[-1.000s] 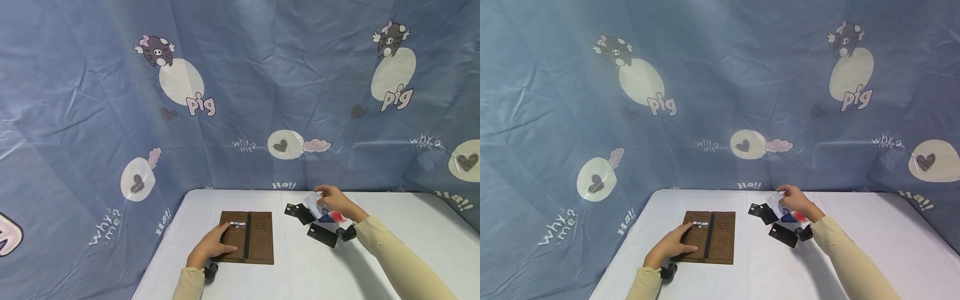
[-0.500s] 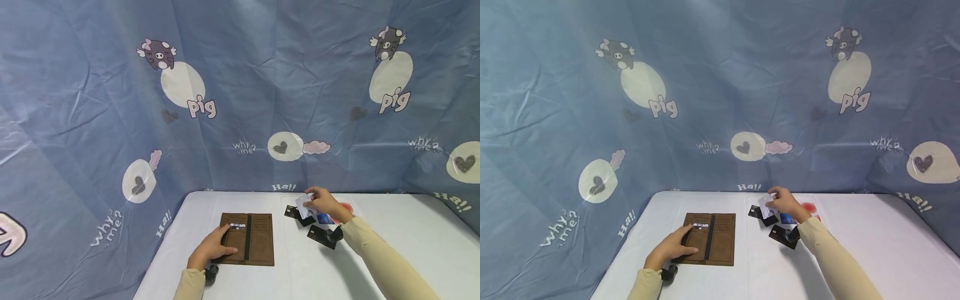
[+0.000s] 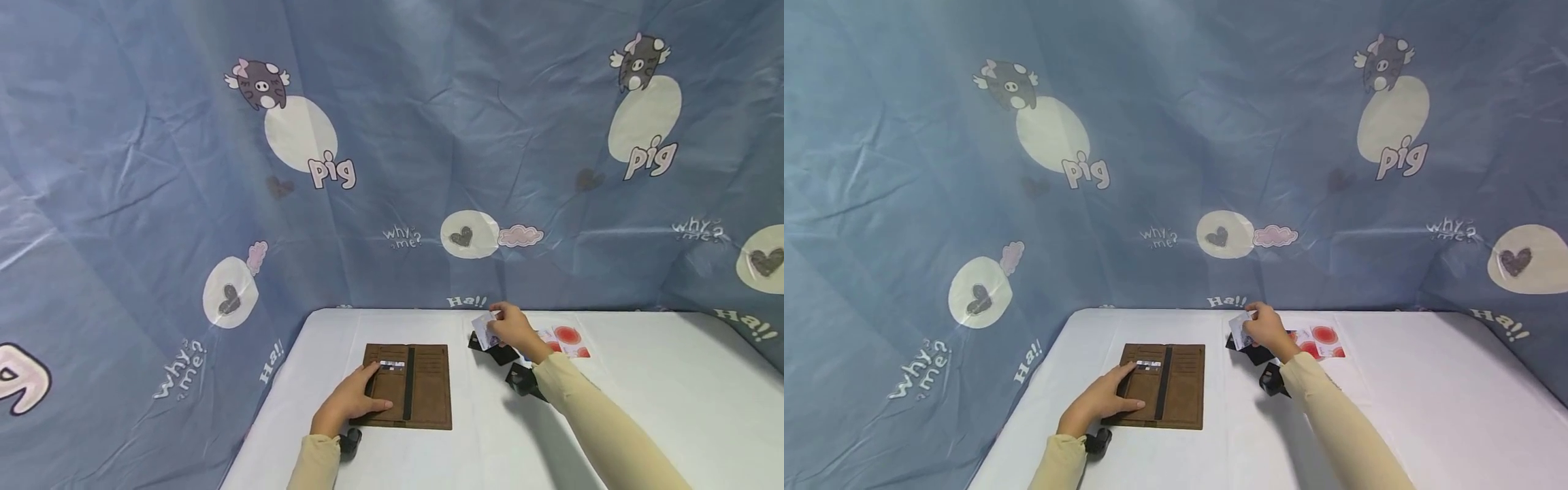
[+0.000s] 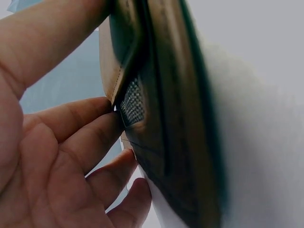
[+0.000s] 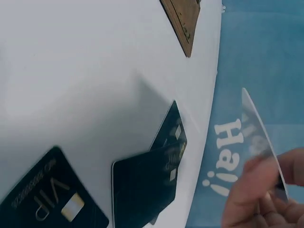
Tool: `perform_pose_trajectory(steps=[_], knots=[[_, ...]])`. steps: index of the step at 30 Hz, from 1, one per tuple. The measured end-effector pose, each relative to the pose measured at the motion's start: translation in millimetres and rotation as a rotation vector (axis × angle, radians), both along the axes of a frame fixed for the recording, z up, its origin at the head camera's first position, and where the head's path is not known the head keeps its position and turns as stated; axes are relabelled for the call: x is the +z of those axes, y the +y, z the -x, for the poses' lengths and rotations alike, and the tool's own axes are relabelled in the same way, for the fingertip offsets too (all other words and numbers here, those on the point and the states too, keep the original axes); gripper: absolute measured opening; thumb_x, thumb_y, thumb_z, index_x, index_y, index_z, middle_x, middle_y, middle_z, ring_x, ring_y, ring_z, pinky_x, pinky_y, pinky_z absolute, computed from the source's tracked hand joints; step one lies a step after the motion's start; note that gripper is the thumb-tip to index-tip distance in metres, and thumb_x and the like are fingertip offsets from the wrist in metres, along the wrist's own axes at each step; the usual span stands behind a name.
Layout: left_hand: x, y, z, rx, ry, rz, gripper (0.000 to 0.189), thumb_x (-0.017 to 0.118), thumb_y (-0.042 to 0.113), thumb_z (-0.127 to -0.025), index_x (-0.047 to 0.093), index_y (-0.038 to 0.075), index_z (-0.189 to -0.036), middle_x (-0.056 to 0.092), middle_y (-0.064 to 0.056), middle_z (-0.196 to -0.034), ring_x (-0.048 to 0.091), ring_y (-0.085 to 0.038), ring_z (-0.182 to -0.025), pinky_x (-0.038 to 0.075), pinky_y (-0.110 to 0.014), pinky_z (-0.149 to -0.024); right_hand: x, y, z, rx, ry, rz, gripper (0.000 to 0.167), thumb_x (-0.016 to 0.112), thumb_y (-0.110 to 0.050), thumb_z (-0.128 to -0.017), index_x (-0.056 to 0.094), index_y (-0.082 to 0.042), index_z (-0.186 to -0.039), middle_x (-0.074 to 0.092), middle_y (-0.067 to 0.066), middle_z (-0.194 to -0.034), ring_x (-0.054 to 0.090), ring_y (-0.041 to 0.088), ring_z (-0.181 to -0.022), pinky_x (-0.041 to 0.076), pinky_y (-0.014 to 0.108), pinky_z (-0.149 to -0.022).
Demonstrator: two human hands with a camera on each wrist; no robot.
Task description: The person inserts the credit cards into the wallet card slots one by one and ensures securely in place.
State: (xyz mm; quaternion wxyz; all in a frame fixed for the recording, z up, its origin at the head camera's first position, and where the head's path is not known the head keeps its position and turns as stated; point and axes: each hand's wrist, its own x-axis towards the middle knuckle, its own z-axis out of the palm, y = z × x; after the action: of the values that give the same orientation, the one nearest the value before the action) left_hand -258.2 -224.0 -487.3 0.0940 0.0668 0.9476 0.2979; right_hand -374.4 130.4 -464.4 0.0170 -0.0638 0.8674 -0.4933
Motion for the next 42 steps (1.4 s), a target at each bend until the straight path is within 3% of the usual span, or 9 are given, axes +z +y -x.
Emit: perform_pose_trajectory(steps=[6, 11, 18, 27, 33, 42], knots=[[-4.4, 2.2, 1.7, 0.005, 0.009, 0.012, 0.092, 0.085, 0.037, -0.076, 0.040, 0.006, -0.150, 0.034, -0.034, -0.153, 0.036, -0.054, -0.138, 0.036, -0.068, -0.106, -0.1, -15.6, 2.4, -0.010, 0.055, 0.041, 0.057, 0.052, 0.003, -0.079, 0.050, 0.007, -0.136, 0.058, 0.020, -0.104, 0.059, 0.019, -0.079, 0.057, 0.030, -0.054], [-5.6, 2.1, 4.5, 0.007, 0.015, 0.015, 0.092, 0.086, 0.036, -0.075, 0.041, 0.005, -0.150, 0.034, -0.034, -0.152, 0.036, -0.054, -0.137, 0.036, -0.068, -0.106, 5.0, -28.9, 6.6, -0.018, 0.107, -0.010, 0.053, 0.059, 0.003, -0.084, 0.051, 0.005, -0.136, 0.062, 0.023, -0.109, 0.062, 0.023, -0.086, 0.055, 0.029, -0.064], [-1.6, 3.9, 5.3, 0.009, 0.021, 0.008, 0.091, 0.085, 0.036, -0.076, 0.041, 0.005, -0.150, 0.034, -0.033, -0.153, 0.035, -0.054, -0.138, 0.035, -0.068, -0.106, 10.9, -37.2, 12.5, -0.035, 0.082, -0.053, 0.052, 0.060, 0.001, -0.089, 0.048, 0.002, -0.139, 0.062, 0.023, -0.117, 0.062, 0.026, -0.093, 0.052, 0.028, -0.067], [-5.0, 1.9, 5.9, -0.005, 0.021, 0.009, 0.092, 0.084, 0.036, -0.078, 0.039, 0.006, -0.151, 0.033, -0.033, -0.153, 0.035, -0.053, -0.139, 0.035, -0.068, -0.107, 10.7, -47.8, 11.0, -0.049, 0.106, -0.102, 0.052, 0.061, 0.000, -0.088, 0.049, 0.002, -0.138, 0.061, 0.024, -0.117, 0.059, 0.030, -0.098, 0.051, 0.041, -0.082], [-6.3, 2.5, 6.9, 0.009, 0.004, 0.009, 0.092, 0.084, 0.036, -0.078, 0.039, 0.006, -0.151, 0.032, -0.033, -0.153, 0.035, -0.054, -0.138, 0.036, -0.067, -0.107, 7.6, -54.8, 10.8, -0.054, 0.094, -0.115, 0.051, 0.061, 0.000, -0.089, 0.049, 0.001, -0.139, 0.061, 0.023, -0.119, 0.059, 0.029, -0.096, 0.052, 0.039, -0.077], [-2.2, 3.5, 4.8, 0.003, 0.005, 0.008, 0.091, 0.084, 0.035, -0.078, 0.039, 0.005, -0.151, 0.033, -0.034, -0.153, 0.036, -0.054, -0.138, 0.036, -0.066, -0.107, 9.6, -75.2, 9.7, -0.037, 0.103, -0.051, 0.052, 0.064, 0.000, -0.089, 0.049, 0.001, -0.139, 0.060, 0.023, -0.120, 0.059, 0.028, -0.092, 0.050, 0.037, -0.075]])
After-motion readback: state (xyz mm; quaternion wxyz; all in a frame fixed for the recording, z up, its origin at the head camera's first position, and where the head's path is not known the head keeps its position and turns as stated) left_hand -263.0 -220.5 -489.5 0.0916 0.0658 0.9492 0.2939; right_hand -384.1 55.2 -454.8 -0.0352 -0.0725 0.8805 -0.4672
